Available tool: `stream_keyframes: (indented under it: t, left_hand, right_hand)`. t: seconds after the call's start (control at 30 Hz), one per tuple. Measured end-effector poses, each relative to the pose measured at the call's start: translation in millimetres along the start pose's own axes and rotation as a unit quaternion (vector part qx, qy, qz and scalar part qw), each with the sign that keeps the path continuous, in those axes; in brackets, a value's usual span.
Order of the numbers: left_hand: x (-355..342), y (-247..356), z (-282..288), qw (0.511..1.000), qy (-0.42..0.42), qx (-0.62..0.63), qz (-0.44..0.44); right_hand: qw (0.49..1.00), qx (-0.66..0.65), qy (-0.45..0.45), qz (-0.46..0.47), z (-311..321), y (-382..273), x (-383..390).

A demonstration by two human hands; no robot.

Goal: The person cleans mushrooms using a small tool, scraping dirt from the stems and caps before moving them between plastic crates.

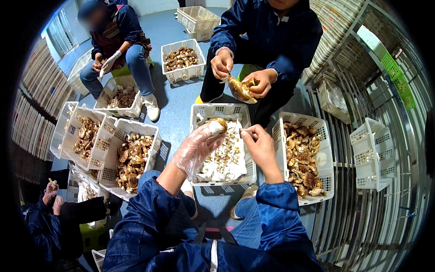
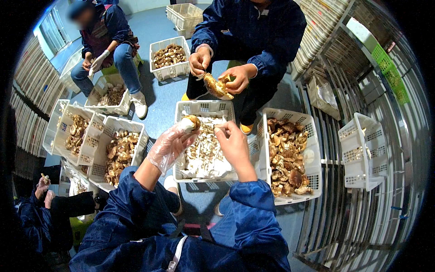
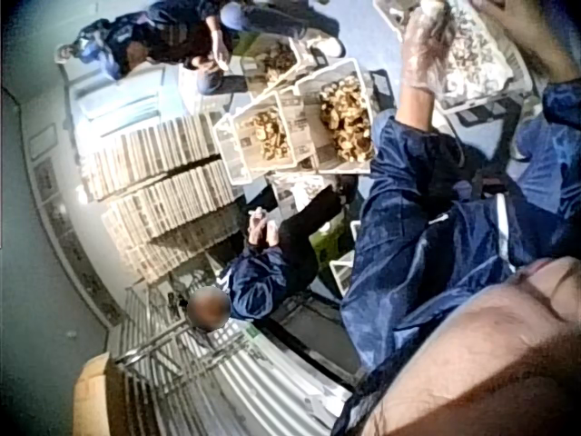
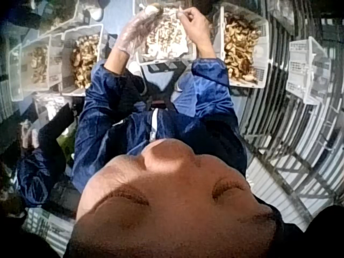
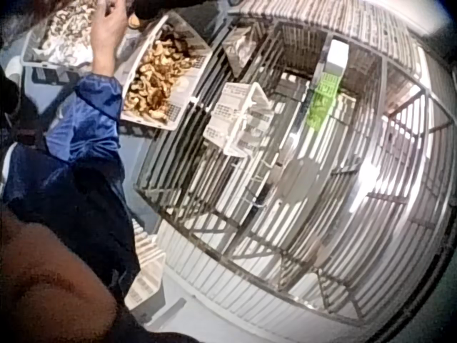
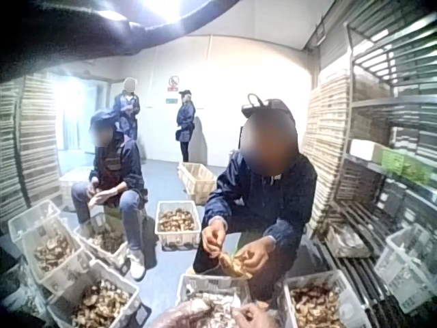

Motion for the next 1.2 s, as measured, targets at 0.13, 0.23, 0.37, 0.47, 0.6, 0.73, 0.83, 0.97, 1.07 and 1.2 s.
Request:
stream_keyframes:
  t: [0.13, 0.23, 0.37, 0.47, 0.6, 0.73, 0.83, 0.97, 1.07, 1.2]
  left_hand:
    - [-5.6, 4.5, 19.8, 0.995, 0.002, -0.1, -0.019]
    - [-7.3, 7.5, 23.9, 0.985, 0.009, -0.171, -0.033]
    - [-7.7, 9.5, 30.1, 0.98, 0.023, -0.197, -0.035]
    - [-7.6, 8.0, 27.4, 0.98, 0.032, -0.195, -0.031]
    - [-7.2, 10.3, 26.6, 0.978, 0.024, -0.203, -0.043]
    - [-6.0, 13.3, 23.4, 0.971, 0.032, -0.227, -0.061]
    - [-4.3, 13.9, 22.2, 0.971, 0.042, -0.226, -0.063]
    - [-5.3, 18.5, 21.0, 0.958, 0.037, -0.267, -0.092]
    - [-5.2, 18.5, 20.5, 0.958, 0.029, -0.269, -0.097]
    - [-4.6, 21.4, 20.3, 0.95, 0.027, -0.29, -0.109]
  right_hand:
    - [0.992, 0.116, 0.003, 0.041, -3.9, -9.1, 1.7]
    - [0.985, 0.158, 0.014, 0.075, 1.3, -16.5, 1.1]
    - [0.989, 0.15, -0.014, 0.001, -0.5, -14.6, 2.9]
    - [0.986, 0.164, -0.001, -0.022, -2.9, -6.5, 3.3]
    - [0.988, 0.152, 0.015, 0.018, -3.6, -17.0, 3.6]
    - [0.974, 0.192, 0.044, 0.112, -3.6, -23.1, 3.6]
    - [0.97, 0.202, 0.053, 0.122, -2.2, -27.1, 3.6]
    - [0.983, 0.158, 0.052, 0.082, 0.9, -31.6, 5.7]
    - [0.99, 0.13, 0.028, 0.052, -5.5, -19.9, 2.9]
    - [0.974, 0.185, 0.061, 0.115, -1.6, -31.9, 2.4]
Point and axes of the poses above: each hand's wrist, its own x-axis away from the middle knuckle, its own z-axis out of the back of the hand, y = z × x, the point moved 8 cm from there along -x, towards the middle knuckle, and after that the axes turned 13 degrees about x, right-handed, at the moved point
